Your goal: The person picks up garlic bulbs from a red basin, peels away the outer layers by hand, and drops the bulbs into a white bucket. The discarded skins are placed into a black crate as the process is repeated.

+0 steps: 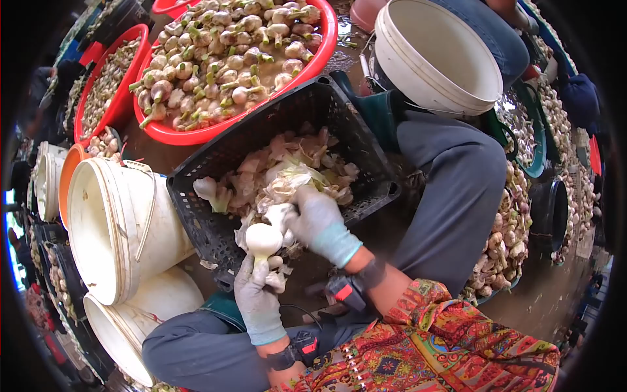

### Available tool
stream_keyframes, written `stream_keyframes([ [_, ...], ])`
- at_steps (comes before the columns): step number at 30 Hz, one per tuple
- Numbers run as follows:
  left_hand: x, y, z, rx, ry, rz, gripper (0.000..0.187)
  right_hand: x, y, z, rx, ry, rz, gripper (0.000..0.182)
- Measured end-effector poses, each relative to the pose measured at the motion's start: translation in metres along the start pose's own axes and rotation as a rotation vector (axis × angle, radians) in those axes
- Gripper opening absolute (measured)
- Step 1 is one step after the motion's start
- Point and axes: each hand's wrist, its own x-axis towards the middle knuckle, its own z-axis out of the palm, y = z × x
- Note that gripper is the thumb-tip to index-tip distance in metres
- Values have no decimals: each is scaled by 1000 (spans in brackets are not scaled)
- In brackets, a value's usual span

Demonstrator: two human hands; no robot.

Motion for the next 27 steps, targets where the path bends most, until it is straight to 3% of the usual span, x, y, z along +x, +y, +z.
stream_keyframes([
  [3, -5, 1, 9, -142, -77, -20, 39, 11, 26, 2, 144, 159, 77, 30],
  [5, -5, -3, 4, -156, -99, 0, 37, 3, 31, 3, 622, 15, -41, 35],
  [6, -6, -3, 2, -201, -164, 1, 35, -9, 16, -18, 883, -256, 118, 40],
  [7, -8, 2, 11, -250, -224, 6, 33, -16, 8, -18, 1022, -271, 68, 44],
  [9, -13, 0, 23, -149, -139, 38, 32, -25, -4, -16, 967, -321, -78, 42],
  [10, -11, -5, 22, 89, -68, 185, 33, -21, -11, -9, 708, -67, -504, 31],
  [11, -8, -8, 19, 331, 7, 327, 35, -30, -12, -12, 683, -192, -225, 21],
  [13, -8, -9, 7, 318, -24, 300, 39, -19, -7, 0, 669, -127, -201, 19],
  [15, -6, -8, 7, -13, -258, 193, 42, -3, 2, 13, 920, 23, 179, 22],
  [17, -3, -10, 9, -50, -272, 171, 43, 0, 18, 10, 852, -30, 156, 26],
  [20, 2, -13, 10, -89, -128, 113, 42, -8, 10, -3, 700, -93, 83, 28],
  [22, 3, -17, 10, -49, -65, 79, 39, -12, 0, -4, 847, -171, -80, 30],
  [23, 4, -18, 5, 2, -37, 60, 39, -11, 6, 2, 729, -155, -255, 31],
  [25, 8, -23, -7, -15, -138, 47, 38, -7, 8, 7, 576, -89, -97, 26],
  [27, 6, -23, -2, -151, -290, 30, 42, -6, 28, 25, 345, 91, -144, 23],
])
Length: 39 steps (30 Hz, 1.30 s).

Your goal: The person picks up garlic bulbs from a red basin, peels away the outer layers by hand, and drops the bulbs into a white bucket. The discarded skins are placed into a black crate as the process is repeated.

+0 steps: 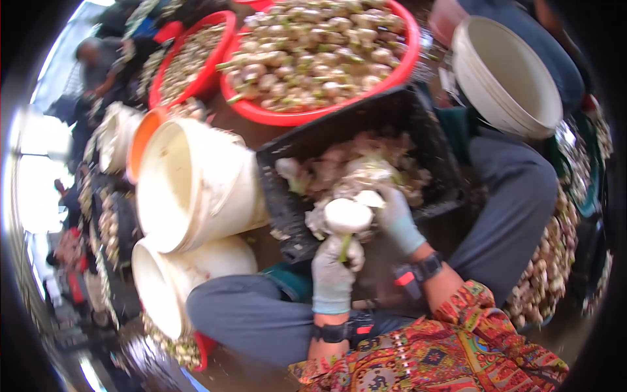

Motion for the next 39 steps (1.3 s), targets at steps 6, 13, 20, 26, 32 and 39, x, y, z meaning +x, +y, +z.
stream_keyframes([
  [6, -37, 54, 27, -430, 187, 294, 37, -5, -21, -7, 196, -207, 167, 9],
  [13, -71, 212, 3, -411, 142, 1085, 41, -15, -39, -7, -343, -151, -84, 18],
  [20, 150, 197, 108, 502, 150, 610, 34, -4, -36, -18, -231, -318, 43, 25],
  [26, 361, 141, 94, 1362, 80, 186, 30, 20, -25, -28, -9, -290, 243, 30],
  [32, 454, 118, 83, 2259, -99, 22, 77, 28, -13, -21, 188, -204, 305, 32],
  [39, 445, 114, 97, 2619, -35, -275, 62, 29, -15, -30, 151, -270, 374, 31],
])
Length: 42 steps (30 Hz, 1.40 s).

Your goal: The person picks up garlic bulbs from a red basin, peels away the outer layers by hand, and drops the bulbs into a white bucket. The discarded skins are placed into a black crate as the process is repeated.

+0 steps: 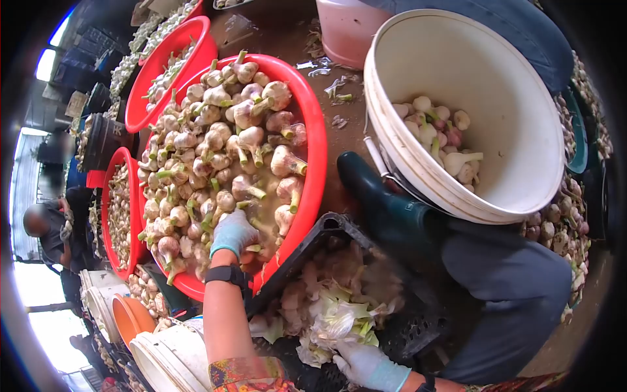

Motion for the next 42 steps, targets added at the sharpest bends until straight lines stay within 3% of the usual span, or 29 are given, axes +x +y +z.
stream_keyframes([
  [1, -5, -5, 1, 1, 3, 10, 62, -2, -5, -3, -2, 10, 2, 31],
  [3, -22, -32, 4, -559, 199, -3, 61, -5, -19, -13, -179, -66, 69, 26],
  [5, -55, -63, 12, -1141, 419, 126, 54, -10, -23, -14, -180, -51, 6, 31],
  [7, -134, -58, 1, -1616, 389, 121, 37, -15, -27, -12, -99, -27, -106, 37],
  [9, -179, -70, 47, -2016, 404, 251, 31, -11, -7, 6, -14, 154, -431, 40],
  [12, -268, -47, 98, -2491, 111, 391, 38, -22, -12, 10, 13, 191, -459, 44],
  [14, -321, -17, 122, -2550, 207, 246, 38, -30, -19, 8, -49, 162, -554, 50],
  [15, -343, -6, 133, -2573, 244, 193, 38, -29, -16, 17, 5, 234, -723, 51],
  [17, -375, 14, 148, -2522, 371, 97, 38, -52, -26, 17, -64, -42, -484, 50],
  [19, -397, 23, 167, -2482, 456, 33, 36, -62, -28, 24, -211, -256, -371, 49],
  [24, -410, 37, 182, -2405, 603, -197, 31, -72, -25, 45, -422, -279, -312, 46],
  [28, -409, 38, 182, -2373, 613, -198, 29, -74, -21, 52, -428, -245, -282, 44],
  [31, -407, 30, 192, -2349, 581, -153, 28, -72, -20, 57, -371, -200, -274, 36],
  [33, -409, 27, 192, -2333, 546, -123, 27, -69, -20, 59, 229, -263, -26, 30],
  [34, -411, 26, 192, -2313, 518, -97, 26, -67, -27, 47, 254, -331, 35, 29],
  [35, -412, 24, 194, -2315, 515, -96, 26, -54, -2, 42, -277, -310, -527, 28],
  [37, -411, 21, 198, -2459, 434, -175, 25, -59, -24, 21, -176, -292, -199, 28],
  [38, -410, 18, 200, -2488, 411, -197, 25, -66, -38, 15, -385, -216, -190, 31],
  [39, -410, 19, 200, -2495, 408, -201, 25, -66, -38, 16, -392, -219, -186, 31],
  [41, -406, 21, 200, -2511, 321, -231, 26, -63, -36, 26, -489, -166, -462, 32],
  [42, -407, 21, 202, -2444, 325, -233, 28, -60, -33, 33, -516, -159, -436, 30],
])
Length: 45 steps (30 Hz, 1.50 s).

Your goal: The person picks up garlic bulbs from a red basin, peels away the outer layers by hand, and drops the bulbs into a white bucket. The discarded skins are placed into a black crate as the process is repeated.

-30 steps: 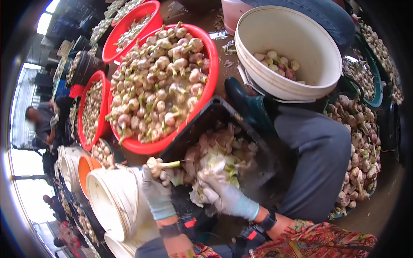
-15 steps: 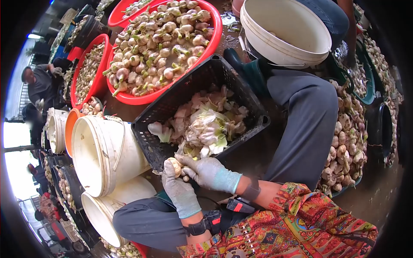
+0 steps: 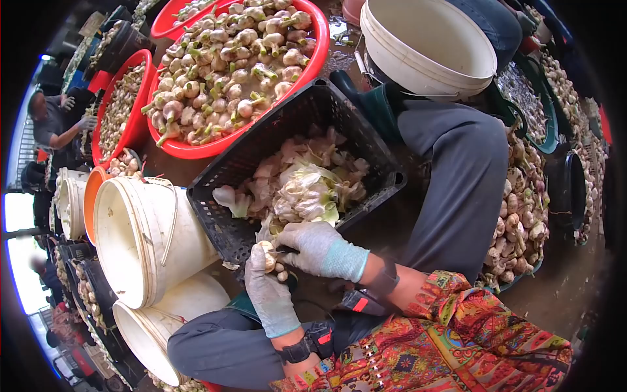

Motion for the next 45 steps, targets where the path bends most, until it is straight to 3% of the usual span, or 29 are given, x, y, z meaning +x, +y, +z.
stream_keyframes([
  [1, 0, 0, -2, 1, 7, -9, 28, 1, 6, 4, 4, -7, 8, 30],
  [4, -1, 3, -5, 36, -161, -16, 43, 8, 27, 6, 413, -137, 179, 37],
  [5, 0, 4, -3, 33, -163, -21, 43, 9, 32, 8, 627, -141, 183, 41],
  [7, -2, 7, 3, -11, -303, 69, 49, 7, 26, -5, 701, -99, 155, 43],
  [11, 1, 3, -3, 318, -138, 174, 47, 8, 18, 2, 722, -113, 144, 43],
  [14, 2, 1, -3, 276, -109, 151, 41, 12, 23, 10, 655, -61, 98, 38],
  [16, 8, -1, -2, 286, -87, 165, 33, 15, 11, 3, 226, -173, 188, 31],
  [17, 11, -3, -7, 314, -111, 219, 33, 12, 3, 2, 117, -113, 122, 24],
  [20, 9, -3, -10, 114, -130, 138, 37, 16, 20, 20, 23, 115, 247, 17],
  [21, 9, -3, -16, -9, -146, 92, 42, 18, 30, 22, -26, 138, 312, 17],
  [23, 16, -10, -26, -326, -366, 103, 47, 19, 43, 22, -182, 229, 357, 18],
  [24, 13, -4, -19, -330, -381, 117, 47, 20, 46, 17, -278, 173, 383, 27],
  [27, 0, 9, -3, -410, -332, 120, 50, 12, 41, 8, -420, 262, 332, 36],
  [29, -1, 4, -3, -408, -287, 146, 46, 7, 9, -11, -287, 284, 276, 36],
  [31, 2, -2, -3, -261, -294, 242, 37, 1, -4, -12, 444, 83, 82, 30],
  [32, 1, -5, -3, -229, -282, 262, 35, 2, -6, -7, 513, 85, 78, 27],
  [36, -4, -10, 8, -67, -230, 368, 32, 5, 1, 1, 488, 154, 115, 23],
  [45, 11, -20, 8, -109, -274, 221, 41, 15, 25, 7, 700, 219, 295, 26],
])
